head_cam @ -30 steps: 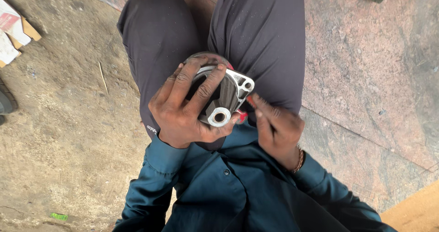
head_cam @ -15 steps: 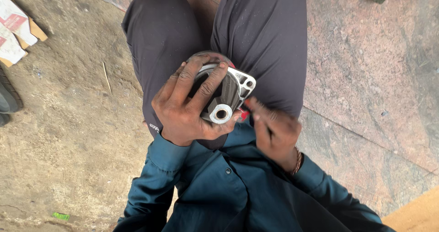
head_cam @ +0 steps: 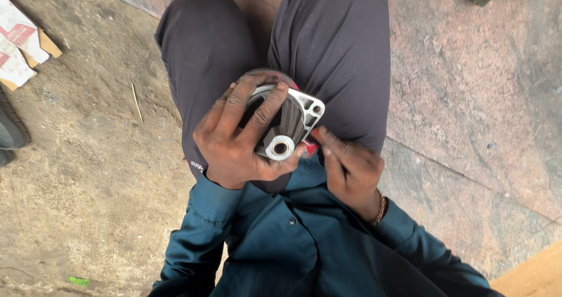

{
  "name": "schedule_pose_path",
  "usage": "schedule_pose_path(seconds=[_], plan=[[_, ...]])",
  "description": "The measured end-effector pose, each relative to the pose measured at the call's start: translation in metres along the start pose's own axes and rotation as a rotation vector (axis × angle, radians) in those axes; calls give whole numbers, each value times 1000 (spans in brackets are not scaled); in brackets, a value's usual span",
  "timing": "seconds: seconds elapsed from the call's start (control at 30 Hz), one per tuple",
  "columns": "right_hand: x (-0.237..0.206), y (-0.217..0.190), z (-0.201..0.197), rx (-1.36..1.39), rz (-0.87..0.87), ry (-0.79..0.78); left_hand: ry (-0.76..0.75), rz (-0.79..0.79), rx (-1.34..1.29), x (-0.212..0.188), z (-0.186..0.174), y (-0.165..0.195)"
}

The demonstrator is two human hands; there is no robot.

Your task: The person sits on the ground holding a metal pump housing on their lap and repeatedly files its edges and mounting flange with a small red file, turning the part to reach different surfaces.

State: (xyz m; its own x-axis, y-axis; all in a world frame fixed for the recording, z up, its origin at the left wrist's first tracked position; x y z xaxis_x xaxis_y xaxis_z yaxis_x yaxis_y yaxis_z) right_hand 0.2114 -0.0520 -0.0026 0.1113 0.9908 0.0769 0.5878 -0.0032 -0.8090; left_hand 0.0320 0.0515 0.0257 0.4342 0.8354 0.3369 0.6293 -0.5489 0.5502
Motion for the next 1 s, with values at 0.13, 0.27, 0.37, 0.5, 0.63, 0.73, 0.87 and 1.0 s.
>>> schedule_pose_path(seconds=[0.13, 0.27, 0.37, 0.5, 0.63, 0.73, 0.87, 1.0], plan=[[0, -1, 3, -49, -51, -49, 3, -24, -42, -1, 1, -1], [0, 7, 0, 42, 44, 21, 36, -35, -33, -1, 1, -1], [-1, 10, 2, 17, 81, 9, 48, -33, -33, -2, 2, -2], [-1, 8, 2, 6, 47, 10, 64, -18, -39, -2, 3, -2], [-1, 10, 2, -12, 61, 18, 53, -41, -39, -3, 2, -3], [-1, 6, 4, -21, 23, 26, 51, -44, -52, -2, 0, -2], [-2, 4, 5, -40, -5, 24, 63, -45, -59, 0, -2, -1], [-4, 8, 4, -91, 43, 50, 49, -43, -56, 0, -2, 0]])
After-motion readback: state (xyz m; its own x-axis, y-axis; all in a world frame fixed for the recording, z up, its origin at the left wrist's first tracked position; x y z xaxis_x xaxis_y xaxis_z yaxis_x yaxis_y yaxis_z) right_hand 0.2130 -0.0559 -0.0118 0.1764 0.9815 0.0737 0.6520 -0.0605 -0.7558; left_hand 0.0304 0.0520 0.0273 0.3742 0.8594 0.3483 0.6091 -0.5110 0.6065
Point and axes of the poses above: each hand's wrist, its own x-axis towards the middle knuckle, its own z-axis out of the palm, y = z × x, the point moved 7 cm from there along x, towards the middle knuckle, and after that the axes turned 2 degrees about -x, right-handed, at the moved point
